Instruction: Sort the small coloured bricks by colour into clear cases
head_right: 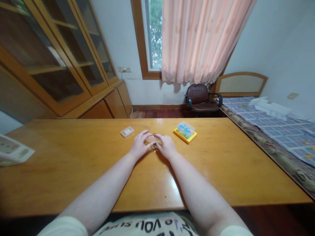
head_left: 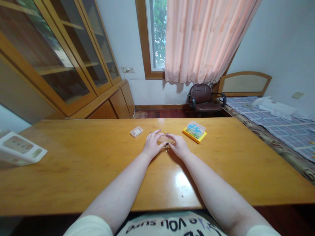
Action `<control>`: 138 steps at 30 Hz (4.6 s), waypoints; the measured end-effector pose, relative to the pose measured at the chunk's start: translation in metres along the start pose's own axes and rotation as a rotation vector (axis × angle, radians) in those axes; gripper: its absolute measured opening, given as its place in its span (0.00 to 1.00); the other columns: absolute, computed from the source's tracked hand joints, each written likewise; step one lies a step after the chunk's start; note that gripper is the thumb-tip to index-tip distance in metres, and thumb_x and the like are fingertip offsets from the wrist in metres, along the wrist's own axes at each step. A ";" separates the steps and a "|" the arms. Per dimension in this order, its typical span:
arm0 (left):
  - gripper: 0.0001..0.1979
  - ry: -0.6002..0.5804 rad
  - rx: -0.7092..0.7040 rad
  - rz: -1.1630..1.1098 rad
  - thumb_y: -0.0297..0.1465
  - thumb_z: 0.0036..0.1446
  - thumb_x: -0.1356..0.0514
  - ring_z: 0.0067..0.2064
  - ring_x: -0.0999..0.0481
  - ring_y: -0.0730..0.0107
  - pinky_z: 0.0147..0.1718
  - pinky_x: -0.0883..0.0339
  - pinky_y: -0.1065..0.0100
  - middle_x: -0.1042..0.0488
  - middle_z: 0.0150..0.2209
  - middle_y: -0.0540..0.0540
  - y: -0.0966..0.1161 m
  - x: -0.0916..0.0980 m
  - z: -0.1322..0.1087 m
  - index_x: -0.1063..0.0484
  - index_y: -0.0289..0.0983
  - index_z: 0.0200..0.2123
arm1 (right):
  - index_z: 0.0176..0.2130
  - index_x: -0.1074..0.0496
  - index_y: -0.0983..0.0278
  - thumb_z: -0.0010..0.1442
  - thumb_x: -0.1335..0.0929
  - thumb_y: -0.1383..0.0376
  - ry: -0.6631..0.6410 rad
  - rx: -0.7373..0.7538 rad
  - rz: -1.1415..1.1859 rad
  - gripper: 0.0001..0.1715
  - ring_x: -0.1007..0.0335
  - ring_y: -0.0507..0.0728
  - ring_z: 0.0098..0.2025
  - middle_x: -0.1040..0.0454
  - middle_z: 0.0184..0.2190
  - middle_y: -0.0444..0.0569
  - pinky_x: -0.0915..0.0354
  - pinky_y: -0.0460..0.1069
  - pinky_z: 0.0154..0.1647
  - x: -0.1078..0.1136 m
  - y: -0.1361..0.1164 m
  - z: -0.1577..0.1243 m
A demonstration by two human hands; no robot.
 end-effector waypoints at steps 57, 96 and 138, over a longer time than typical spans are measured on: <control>0.24 0.071 0.426 0.435 0.36 0.52 0.40 0.58 0.39 0.44 0.54 0.43 0.46 0.37 0.58 0.34 -0.069 0.028 0.004 0.31 0.39 0.53 | 0.51 0.34 0.73 0.53 0.33 0.60 0.534 -0.601 -0.542 0.29 0.47 0.72 0.57 0.37 0.52 0.69 0.59 0.72 0.58 0.089 0.098 -0.018; 0.23 0.053 0.495 -0.995 0.35 0.38 0.30 0.45 0.24 0.58 0.48 0.32 0.57 0.23 0.41 0.39 -0.004 -0.033 -0.006 0.33 0.34 0.37 | 0.48 0.29 0.66 0.65 0.45 0.64 0.070 0.061 -0.242 0.22 0.26 0.58 0.33 0.22 0.36 0.54 0.32 0.51 0.37 0.011 -0.034 -0.012; 0.37 -0.150 0.029 -0.214 0.33 0.47 0.34 0.58 0.36 0.60 0.60 0.44 0.56 0.35 0.58 0.44 0.009 -0.010 -0.001 0.42 0.43 0.61 | 0.39 0.25 0.63 0.58 0.37 0.68 0.105 -0.502 0.181 0.12 0.28 0.56 0.44 0.23 0.40 0.50 0.35 0.53 0.50 0.000 0.057 -0.005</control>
Point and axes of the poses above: each hand's wrist, its own z-axis towards the middle knuckle, its own x-axis out of the back of the hand, y = z × x, the point moved 7 cm from there along z, towards the middle knuckle
